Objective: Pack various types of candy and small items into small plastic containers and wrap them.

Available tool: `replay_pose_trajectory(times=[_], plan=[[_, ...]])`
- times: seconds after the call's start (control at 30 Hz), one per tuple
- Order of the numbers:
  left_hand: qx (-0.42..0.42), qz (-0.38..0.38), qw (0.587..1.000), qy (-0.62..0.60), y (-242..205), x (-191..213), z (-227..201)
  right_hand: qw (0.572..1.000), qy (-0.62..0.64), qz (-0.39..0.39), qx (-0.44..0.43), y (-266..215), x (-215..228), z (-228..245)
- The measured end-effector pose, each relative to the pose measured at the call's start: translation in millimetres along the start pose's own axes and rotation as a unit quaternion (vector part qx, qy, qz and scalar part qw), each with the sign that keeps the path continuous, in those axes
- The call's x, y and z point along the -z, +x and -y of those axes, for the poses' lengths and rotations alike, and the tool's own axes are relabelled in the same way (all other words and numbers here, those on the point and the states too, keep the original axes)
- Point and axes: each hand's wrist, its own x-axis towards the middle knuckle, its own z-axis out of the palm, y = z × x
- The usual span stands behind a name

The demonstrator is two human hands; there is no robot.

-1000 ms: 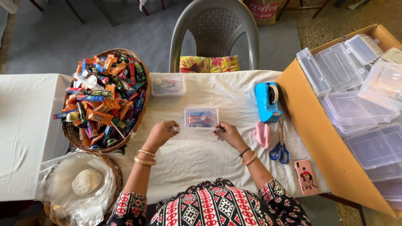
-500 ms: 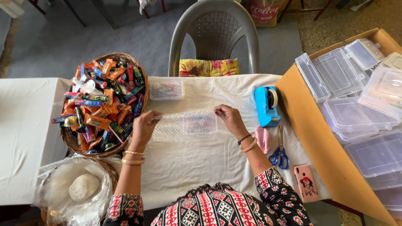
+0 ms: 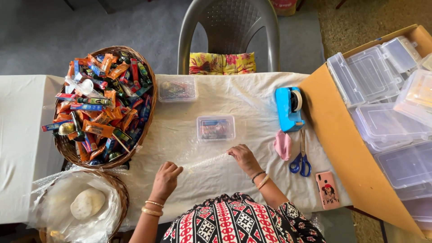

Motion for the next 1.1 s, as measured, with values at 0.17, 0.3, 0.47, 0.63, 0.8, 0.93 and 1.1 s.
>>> replay_pose_trajectory(times=[0.17, 0.3, 0.47, 0.63, 0.8, 0.93, 1.1], plan=[[-0.014, 0.032, 0.999, 0.019, -16, -23, 16, 0.998, 0.006, 0.02, -0.056, -14, -13, -10], [-0.107, 0.09, 0.99, 0.025, -44, -46, 32, 0.995, 0.015, 0.087, -0.043, -40, -22, -24], [-0.035, 0.099, 0.994, -0.037, -34, -37, 22, 0.983, 0.029, 0.152, -0.103, -64, -26, -45], [0.15, 0.042, 0.985, -0.079, 7, -87, 28, 0.974, 0.058, -0.115, -0.184, -29, -47, -77], [-0.037, 0.056, 0.996, 0.065, 56, -121, 3, 0.925, 0.132, -0.144, -0.327, 7, -73, -96], [0.022, 0.059, 0.997, 0.039, 64, -145, 30, 0.909, 0.187, -0.159, -0.337, 8, -65, -103], [0.148, 0.041, 0.988, -0.002, 90, -111, 46, 0.909, 0.24, -0.155, -0.302, 3, -59, -110]])
